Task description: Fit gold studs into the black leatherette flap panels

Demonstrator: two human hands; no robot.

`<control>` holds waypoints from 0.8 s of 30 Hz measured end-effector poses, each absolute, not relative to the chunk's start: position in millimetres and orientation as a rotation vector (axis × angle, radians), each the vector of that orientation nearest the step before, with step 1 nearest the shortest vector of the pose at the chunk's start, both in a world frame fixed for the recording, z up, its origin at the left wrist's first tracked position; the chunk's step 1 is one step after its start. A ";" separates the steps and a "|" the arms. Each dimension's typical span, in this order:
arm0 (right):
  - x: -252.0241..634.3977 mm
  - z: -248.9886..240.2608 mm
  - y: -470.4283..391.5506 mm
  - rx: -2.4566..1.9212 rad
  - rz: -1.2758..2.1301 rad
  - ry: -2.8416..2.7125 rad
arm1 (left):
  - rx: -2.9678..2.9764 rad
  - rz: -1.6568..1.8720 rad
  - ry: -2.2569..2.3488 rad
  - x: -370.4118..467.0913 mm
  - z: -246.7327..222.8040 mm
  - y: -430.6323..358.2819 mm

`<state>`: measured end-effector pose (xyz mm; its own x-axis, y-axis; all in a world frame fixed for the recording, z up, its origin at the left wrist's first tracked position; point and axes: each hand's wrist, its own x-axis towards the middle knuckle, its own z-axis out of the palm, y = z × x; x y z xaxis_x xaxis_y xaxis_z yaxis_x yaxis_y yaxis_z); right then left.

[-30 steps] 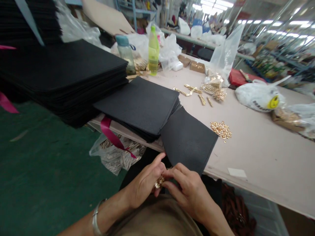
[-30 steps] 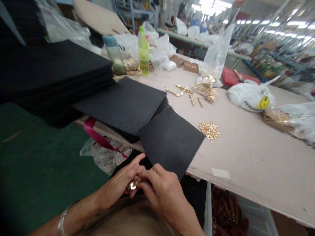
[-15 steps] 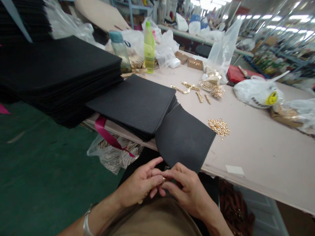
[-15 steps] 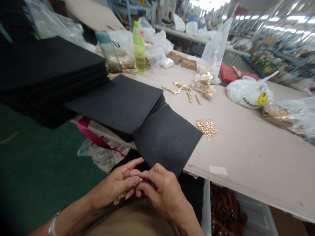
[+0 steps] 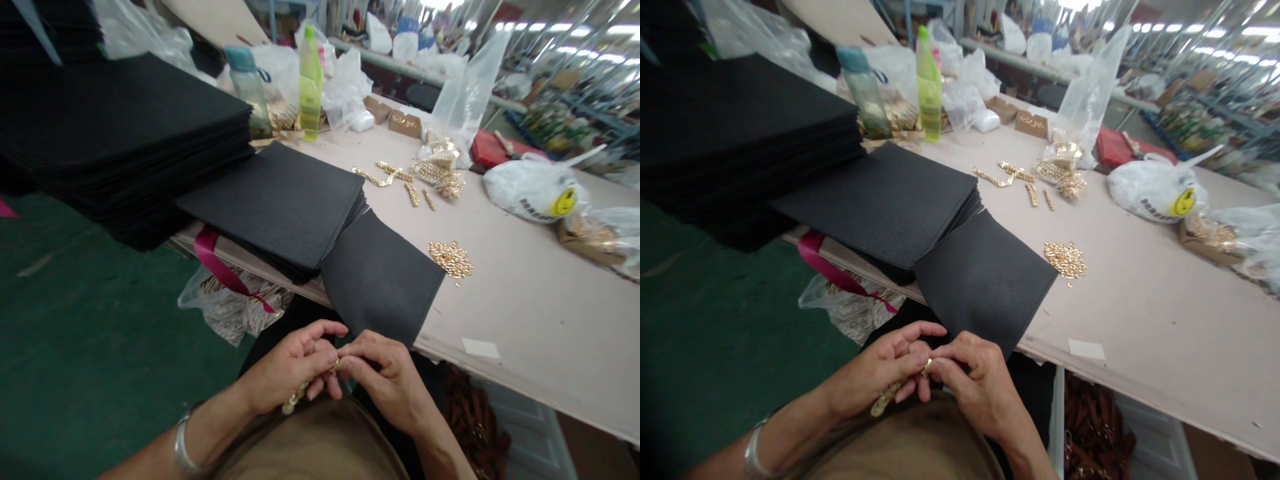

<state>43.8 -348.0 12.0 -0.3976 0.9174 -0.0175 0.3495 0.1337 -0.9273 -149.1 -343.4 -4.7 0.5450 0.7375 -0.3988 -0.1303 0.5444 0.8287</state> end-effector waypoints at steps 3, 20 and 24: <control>40.8 15.3 -347.8 -1.267 1.258 -1.859 | 0.835 0.590 0.836 -150.0 -6.9 -343.2; 39.1 20.2 -351.3 -1.275 1.102 -2.004 | 0.838 0.625 0.882 -148.7 -8.8 -345.0; 39.3 18.6 -351.8 -1.254 1.101 -2.024 | 0.879 0.620 0.907 -147.9 -8.8 -346.5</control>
<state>39.3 -351.8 18.6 -0.4415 0.8972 0.0074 0.4815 0.2439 -0.8418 -147.9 -346.5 -8.8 0.4900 0.7715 -0.4059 -0.0977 0.5113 0.8539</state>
